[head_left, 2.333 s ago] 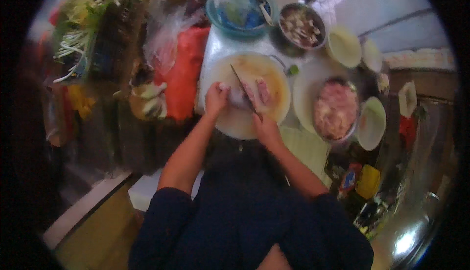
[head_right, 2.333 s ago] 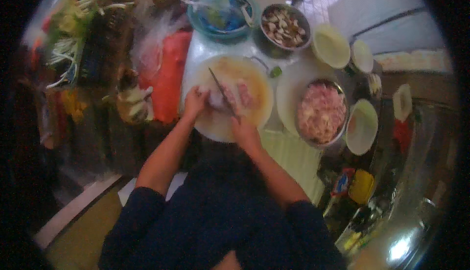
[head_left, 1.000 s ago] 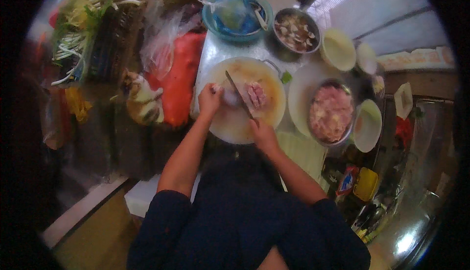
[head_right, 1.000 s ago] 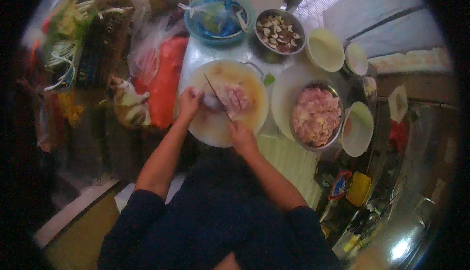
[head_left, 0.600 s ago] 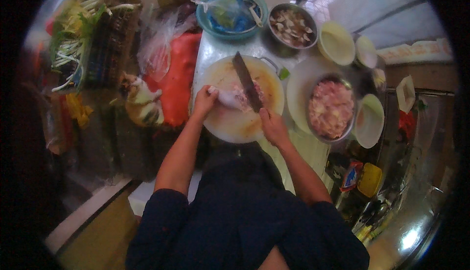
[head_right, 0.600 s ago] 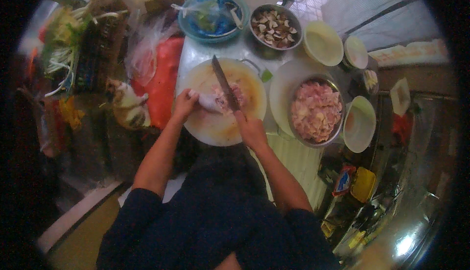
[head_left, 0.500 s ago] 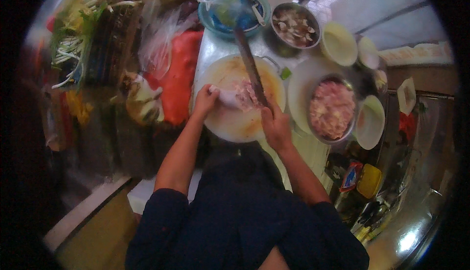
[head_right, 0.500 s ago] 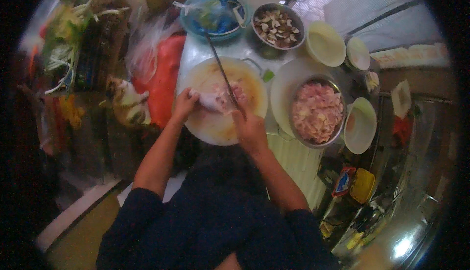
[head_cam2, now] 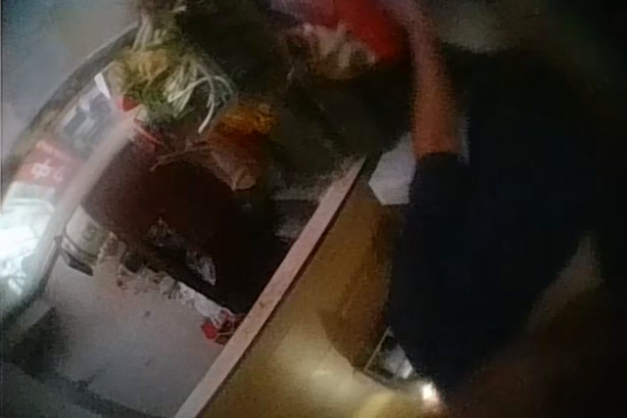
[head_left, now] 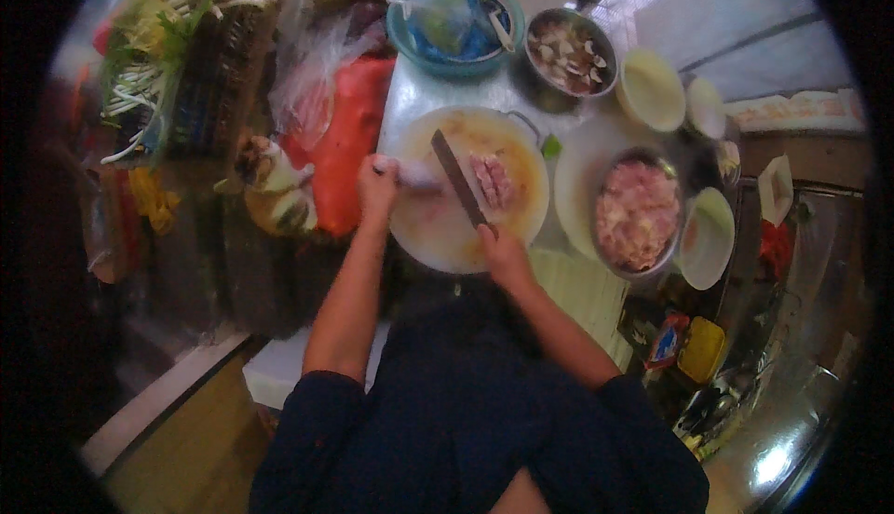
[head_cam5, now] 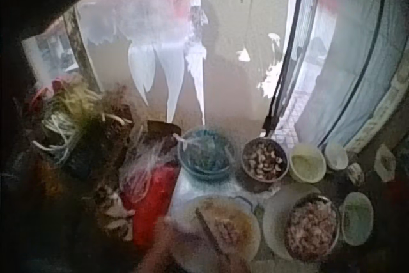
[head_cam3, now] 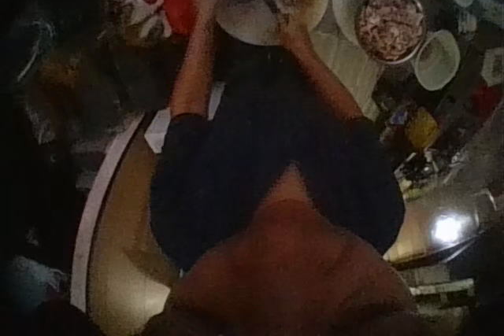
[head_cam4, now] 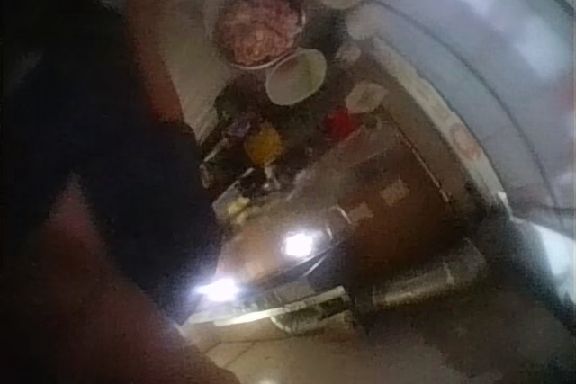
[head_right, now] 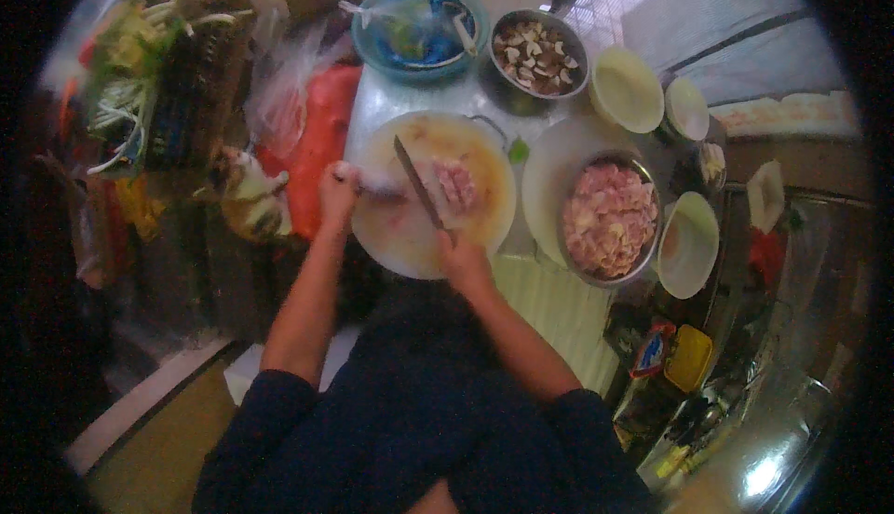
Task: The person uses a cleaver to chop raw meat on a cutting board and transfers the pieces into a metal bowl. A cat is present on the counter nearby during the task.
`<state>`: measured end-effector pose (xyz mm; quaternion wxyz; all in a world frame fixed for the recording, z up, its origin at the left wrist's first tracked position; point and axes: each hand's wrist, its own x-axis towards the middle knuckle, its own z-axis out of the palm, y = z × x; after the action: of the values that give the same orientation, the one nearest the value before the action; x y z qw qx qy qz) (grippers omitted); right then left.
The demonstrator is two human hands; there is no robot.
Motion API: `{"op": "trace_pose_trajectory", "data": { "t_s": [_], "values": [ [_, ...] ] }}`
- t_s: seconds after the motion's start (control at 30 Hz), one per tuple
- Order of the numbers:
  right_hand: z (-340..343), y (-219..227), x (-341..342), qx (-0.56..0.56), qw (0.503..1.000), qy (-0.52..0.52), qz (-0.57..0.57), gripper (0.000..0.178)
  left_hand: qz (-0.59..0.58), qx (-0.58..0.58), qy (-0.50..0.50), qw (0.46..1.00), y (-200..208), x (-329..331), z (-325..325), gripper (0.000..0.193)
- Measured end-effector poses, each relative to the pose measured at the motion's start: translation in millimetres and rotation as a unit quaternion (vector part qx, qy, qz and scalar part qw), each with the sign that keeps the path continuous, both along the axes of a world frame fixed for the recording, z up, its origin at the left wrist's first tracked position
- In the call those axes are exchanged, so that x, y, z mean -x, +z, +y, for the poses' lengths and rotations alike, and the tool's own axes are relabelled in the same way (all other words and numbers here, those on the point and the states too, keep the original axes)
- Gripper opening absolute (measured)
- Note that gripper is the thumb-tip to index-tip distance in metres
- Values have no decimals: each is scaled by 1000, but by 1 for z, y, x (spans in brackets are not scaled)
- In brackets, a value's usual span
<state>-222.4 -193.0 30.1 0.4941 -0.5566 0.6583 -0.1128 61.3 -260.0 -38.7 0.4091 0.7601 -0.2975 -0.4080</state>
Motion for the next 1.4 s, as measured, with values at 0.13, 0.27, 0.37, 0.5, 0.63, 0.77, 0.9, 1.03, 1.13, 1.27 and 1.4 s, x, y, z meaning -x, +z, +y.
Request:
{"op": "trace_pose_trajectory", "data": {
  "t_s": [0.13, 0.27, 0.37, 0.5, 0.63, 0.77, 0.9, 1.03, 1.13, 1.27, 1.4],
  "values": [
    [-5, 12, 4, -27, 999, -6, -26, 52, 156, 47, 51, 985, 43, -40, -10, 24],
    [14, 16, 11, 21, 998, 48, -25, 48, 186, 27, 10, 982, 52, -38, -10, 24],
    [29, 11, 16, 27, 998, 52, -1, 45, 179, -12, -11, 984, 44, -27, -5, 25],
    [24, 10, 31, 2, 999, -2, 55, 46, 228, -46, 4, 973, 32, -18, 5, 26],
    [1, 28, 42, -14, 998, -23, 54, 46, 289, -41, -45, 955, 7, 9, 10, 26],
    [-2, 59, 27, 22, 999, -10, 35, 41, 70, -35, -216, 973, -20, 29, 6, 27],
    [7, 63, 4, 82, 995, -1, -58, 41, -140, -23, -261, 955, -24, 31, 4, 37],
    [9, 32, -5, 17, 999, 28, -8, 41, -126, -75, -275, 950, -19, 29, 1, 45],
    [10, 23, -8, 9, 999, 30, 30, 39, -140, -65, -263, 952, -21, 32, 0, 47],
    [-13, 61, -17, 49, 997, 58, 4, 43, -117, -68, -264, 955, -23, 33, 2, 46],
    [-32, 118, -17, 256, 964, 50, -46, 44, -118, -65, -258, 957, -16, 35, 5, 45]
  ]
}}
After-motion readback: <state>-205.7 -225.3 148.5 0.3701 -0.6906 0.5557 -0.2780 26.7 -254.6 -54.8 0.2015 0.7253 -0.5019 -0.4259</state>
